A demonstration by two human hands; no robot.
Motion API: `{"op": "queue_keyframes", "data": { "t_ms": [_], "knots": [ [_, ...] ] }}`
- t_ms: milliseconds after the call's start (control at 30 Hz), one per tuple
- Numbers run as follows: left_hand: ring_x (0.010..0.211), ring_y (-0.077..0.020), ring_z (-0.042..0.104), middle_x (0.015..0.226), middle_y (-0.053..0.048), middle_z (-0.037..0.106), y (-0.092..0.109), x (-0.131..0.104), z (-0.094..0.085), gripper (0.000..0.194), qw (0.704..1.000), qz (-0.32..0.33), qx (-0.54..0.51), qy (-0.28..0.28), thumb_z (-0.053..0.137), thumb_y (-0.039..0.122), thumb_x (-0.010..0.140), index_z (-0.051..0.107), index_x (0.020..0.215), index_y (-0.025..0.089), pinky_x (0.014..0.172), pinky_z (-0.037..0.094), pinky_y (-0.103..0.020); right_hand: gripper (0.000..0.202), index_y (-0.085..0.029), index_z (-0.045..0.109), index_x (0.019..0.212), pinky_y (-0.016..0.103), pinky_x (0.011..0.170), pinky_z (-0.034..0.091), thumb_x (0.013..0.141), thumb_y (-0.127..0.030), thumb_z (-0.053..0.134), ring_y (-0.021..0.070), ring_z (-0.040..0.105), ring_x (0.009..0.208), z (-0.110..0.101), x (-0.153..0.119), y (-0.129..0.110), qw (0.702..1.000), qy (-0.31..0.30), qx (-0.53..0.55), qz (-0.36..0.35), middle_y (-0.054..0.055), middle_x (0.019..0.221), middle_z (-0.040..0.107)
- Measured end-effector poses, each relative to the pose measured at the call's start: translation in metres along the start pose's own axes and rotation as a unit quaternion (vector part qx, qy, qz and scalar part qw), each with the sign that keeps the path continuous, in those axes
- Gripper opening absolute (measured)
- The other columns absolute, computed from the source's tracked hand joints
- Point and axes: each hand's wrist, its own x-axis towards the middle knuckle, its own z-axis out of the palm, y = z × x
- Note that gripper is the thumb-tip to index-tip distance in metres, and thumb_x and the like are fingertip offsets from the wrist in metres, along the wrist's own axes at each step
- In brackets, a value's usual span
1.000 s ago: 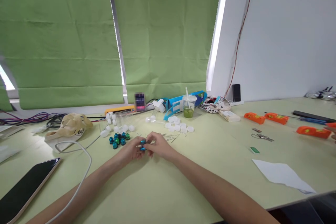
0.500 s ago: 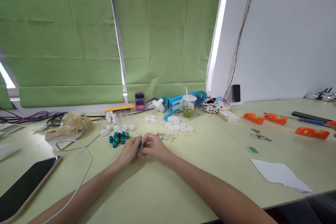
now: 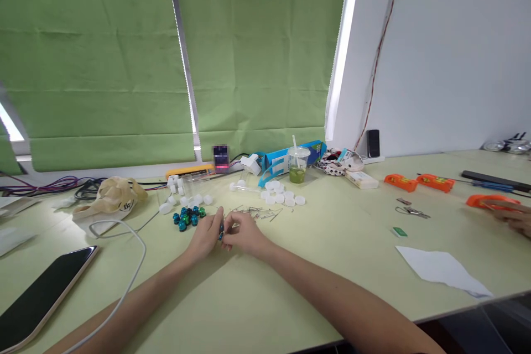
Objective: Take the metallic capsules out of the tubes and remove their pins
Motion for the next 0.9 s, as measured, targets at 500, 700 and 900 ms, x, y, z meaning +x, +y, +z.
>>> {"op": "queue_keyframes", "data": {
  "t_ms": [500, 700, 900],
  "knots": [
    [0.036, -0.0100, 0.040, 0.038, 0.005, 0.039, -0.005, 0.007, 0.001, 0.047, 0.999, -0.027, -0.022, 0.025, 0.030, 0.053, 0.083, 0.038, 0.050, 0.019, 0.039, 0.027, -0.021, 0.014, -0.017, 0.048, 0.066, 0.019, 0.049, 0.041, 0.058, -0.008, 0.055, 0.0111, 0.057, 0.053, -0.003, -0.001, 0.003, 0.999, 0.003, -0.053, -0.013, -0.003, 0.054, 0.058],
    [0.027, -0.0113, 0.037, 0.032, 0.004, 0.041, -0.005, 0.006, -0.001, 0.055, 0.994, -0.093, -0.051, -0.034, 0.020, 0.062, 0.081, 0.041, 0.052, 0.020, 0.033, 0.024, -0.022, 0.014, -0.017, 0.048, 0.066, 0.020, 0.047, 0.042, 0.058, -0.008, 0.055, 0.0117, 0.057, 0.050, -0.004, -0.001, 0.006, 0.999, 0.003, -0.050, 0.010, -0.003, 0.052, 0.058],
    [0.045, -0.0107, 0.045, 0.047, 0.005, 0.052, 0.004, -0.002, -0.004, 0.034, 0.995, 0.096, 0.034, -0.001, 0.035, 0.045, 0.085, 0.044, 0.064, 0.020, 0.049, 0.032, -0.021, 0.018, -0.017, 0.044, 0.059, 0.020, 0.046, 0.042, 0.057, -0.010, 0.060, 0.0118, 0.056, 0.049, -0.010, 0.003, 0.003, 0.998, 0.033, 0.034, 0.039, -0.003, 0.048, 0.056]
  ]
}}
